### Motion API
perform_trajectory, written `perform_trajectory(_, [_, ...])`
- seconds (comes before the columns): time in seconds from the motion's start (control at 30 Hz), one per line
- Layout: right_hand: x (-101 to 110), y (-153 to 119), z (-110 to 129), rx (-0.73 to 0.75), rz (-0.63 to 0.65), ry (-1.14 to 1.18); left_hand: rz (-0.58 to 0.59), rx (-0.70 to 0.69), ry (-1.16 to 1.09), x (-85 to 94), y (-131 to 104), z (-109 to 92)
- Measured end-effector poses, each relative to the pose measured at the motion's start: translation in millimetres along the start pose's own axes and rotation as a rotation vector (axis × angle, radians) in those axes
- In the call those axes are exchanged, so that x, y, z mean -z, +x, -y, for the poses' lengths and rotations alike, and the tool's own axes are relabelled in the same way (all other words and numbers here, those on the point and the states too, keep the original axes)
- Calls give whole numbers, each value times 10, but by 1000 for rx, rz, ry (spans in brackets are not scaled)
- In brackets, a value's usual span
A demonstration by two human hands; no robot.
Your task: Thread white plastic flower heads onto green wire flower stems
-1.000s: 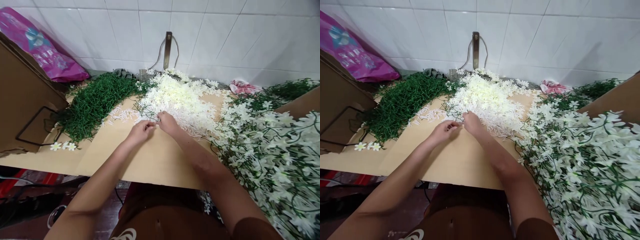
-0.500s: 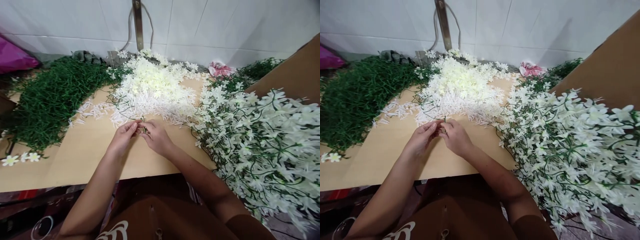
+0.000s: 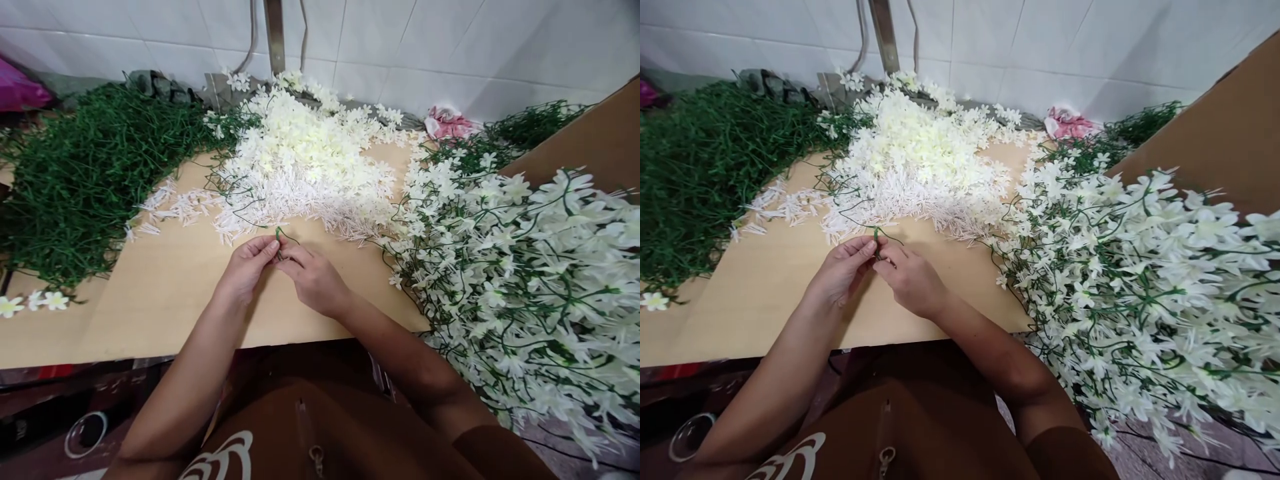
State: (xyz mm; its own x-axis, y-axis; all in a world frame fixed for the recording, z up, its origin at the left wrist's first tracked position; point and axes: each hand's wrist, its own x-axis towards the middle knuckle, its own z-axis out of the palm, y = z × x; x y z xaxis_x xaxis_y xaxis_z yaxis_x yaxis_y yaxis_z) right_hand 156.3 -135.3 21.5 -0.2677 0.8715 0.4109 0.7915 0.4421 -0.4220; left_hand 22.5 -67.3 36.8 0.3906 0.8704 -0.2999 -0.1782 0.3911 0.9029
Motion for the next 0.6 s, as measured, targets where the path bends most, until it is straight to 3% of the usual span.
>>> perform_trajectory(0.13, [20,-39,-38,4,-26,54,-82,-132,-31,70,6,-14])
perform_trajectory(0.27, [76,-65,-38,-36,-53,170,-144,-164,-29,148,3,-48])
perform_trajectory(0.43, [137,-62,-59,-94,-120,191,-263,-307,118,305,20,-109])
perform_trajectory(0.6, [112,232,-195,-246,-83,142,-342,-383,96,442,-4,-196])
